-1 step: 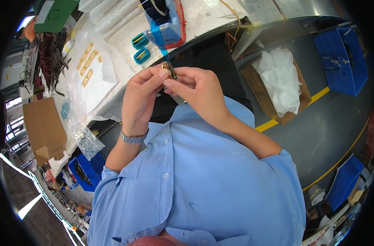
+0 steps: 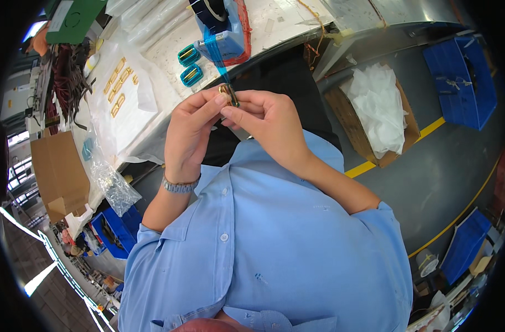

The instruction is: Wrapping protective blue film around gold-colored metal buckles and placing them into a plastic bag.

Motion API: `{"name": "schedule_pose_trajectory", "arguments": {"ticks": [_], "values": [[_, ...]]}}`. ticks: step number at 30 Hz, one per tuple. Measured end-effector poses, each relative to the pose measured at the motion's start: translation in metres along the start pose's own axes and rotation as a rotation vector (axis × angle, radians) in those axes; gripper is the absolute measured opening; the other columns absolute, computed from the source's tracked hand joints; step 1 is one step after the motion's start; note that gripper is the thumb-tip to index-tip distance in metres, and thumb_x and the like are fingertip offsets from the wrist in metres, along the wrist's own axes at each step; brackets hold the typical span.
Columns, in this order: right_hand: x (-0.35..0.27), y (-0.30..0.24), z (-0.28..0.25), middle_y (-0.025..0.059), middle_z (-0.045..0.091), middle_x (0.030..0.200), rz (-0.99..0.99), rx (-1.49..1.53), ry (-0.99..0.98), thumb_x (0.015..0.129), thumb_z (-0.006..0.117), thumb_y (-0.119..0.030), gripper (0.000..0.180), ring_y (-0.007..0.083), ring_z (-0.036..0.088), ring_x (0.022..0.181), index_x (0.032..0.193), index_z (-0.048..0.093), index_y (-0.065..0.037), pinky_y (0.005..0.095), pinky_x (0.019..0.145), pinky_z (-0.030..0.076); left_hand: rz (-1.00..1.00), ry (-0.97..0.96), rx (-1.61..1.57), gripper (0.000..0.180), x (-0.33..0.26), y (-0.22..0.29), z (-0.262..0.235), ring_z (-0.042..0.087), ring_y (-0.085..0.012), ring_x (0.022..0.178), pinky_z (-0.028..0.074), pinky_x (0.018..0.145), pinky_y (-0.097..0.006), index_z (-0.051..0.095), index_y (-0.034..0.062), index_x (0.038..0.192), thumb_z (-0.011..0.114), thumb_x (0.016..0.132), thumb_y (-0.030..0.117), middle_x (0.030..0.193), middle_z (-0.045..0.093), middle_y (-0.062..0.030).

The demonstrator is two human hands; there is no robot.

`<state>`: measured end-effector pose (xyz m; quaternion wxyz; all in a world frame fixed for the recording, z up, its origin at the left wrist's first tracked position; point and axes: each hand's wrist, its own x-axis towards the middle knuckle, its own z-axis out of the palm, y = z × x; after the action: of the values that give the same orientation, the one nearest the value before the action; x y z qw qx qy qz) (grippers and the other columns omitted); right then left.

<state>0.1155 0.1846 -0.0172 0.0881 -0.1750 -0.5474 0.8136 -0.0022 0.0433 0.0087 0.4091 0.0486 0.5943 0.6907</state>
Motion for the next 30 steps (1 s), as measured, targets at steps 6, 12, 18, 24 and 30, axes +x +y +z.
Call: {"name": "schedule_pose_trajectory", "arguments": {"ticks": [6, 12, 18, 24, 30], "values": [[0.001, 0.0, -0.003, 0.0149, 0.08, 0.107, -0.002, 0.021, -0.024, 0.104, 0.071, -0.009, 0.035, 0.0161, 0.078, 0.094, 0.133, 0.067, 0.01, 0.0282, 0.082, 0.063, 0.052, -0.044, 0.077, 0.01, 0.001, 0.001, 0.0, 0.066, -0.013, 0.11, 0.048, 0.101, -0.029, 0.078, 0.0011, 0.102, 0.077, 0.1, 0.011, 0.109, 0.076, -0.0055], [0.0, -0.006, -0.005, 0.0201, 0.078, 0.113, 0.063, 0.138, -0.066, 0.105, 0.068, -0.007, 0.034, 0.0223, 0.078, 0.098, 0.133, 0.066, 0.012, 0.0345, 0.087, 0.065, 0.219, -0.02, 0.225, 0.021, 0.005, 0.0, -0.01, 0.069, -0.0094, 0.101, 0.053, 0.091, -0.025, 0.076, -0.002, 0.12, 0.073, 0.103, 0.01, 0.113, 0.077, -0.0047], [-0.002, -0.007, -0.005, 0.0203, 0.078, 0.111, 0.112, 0.208, -0.072, 0.105, 0.069, -0.01, 0.033, 0.0214, 0.079, 0.098, 0.129, 0.066, 0.013, 0.0319, 0.084, 0.066, 0.102, -0.105, 0.122, 0.021, 0.013, -0.012, -0.003, 0.07, -0.0106, 0.095, 0.056, 0.086, -0.025, 0.077, -0.0031, 0.118, 0.071, 0.103, 0.01, 0.11, 0.078, -0.0077], [-0.005, -0.008, -0.005, 0.0202, 0.078, 0.113, 0.197, 0.287, -0.074, 0.104, 0.068, -0.006, 0.03, 0.0224, 0.078, 0.102, 0.127, 0.066, 0.013, 0.0328, 0.087, 0.065, 0.02, -0.056, 0.069, 0.019, 0.019, -0.02, -0.006, 0.071, -0.013, 0.093, 0.057, 0.083, -0.027, 0.077, -0.0042, 0.114, 0.068, 0.104, 0.01, 0.109, 0.078, -0.0098], [0.0, -0.012, -0.013, 0.0154, 0.079, 0.104, 0.148, 0.056, -0.118, 0.102, 0.07, -0.006, 0.023, 0.0187, 0.078, 0.091, 0.118, 0.07, 0.01, 0.03, 0.081, 0.064, -0.15, -0.116, -0.007, 0.024, 0.021, -0.01, -0.015, 0.071, -0.0144, 0.093, 0.057, 0.086, -0.029, 0.076, -0.0024, 0.115, 0.067, 0.105, 0.016, 0.105, 0.077, -0.0076]]}}
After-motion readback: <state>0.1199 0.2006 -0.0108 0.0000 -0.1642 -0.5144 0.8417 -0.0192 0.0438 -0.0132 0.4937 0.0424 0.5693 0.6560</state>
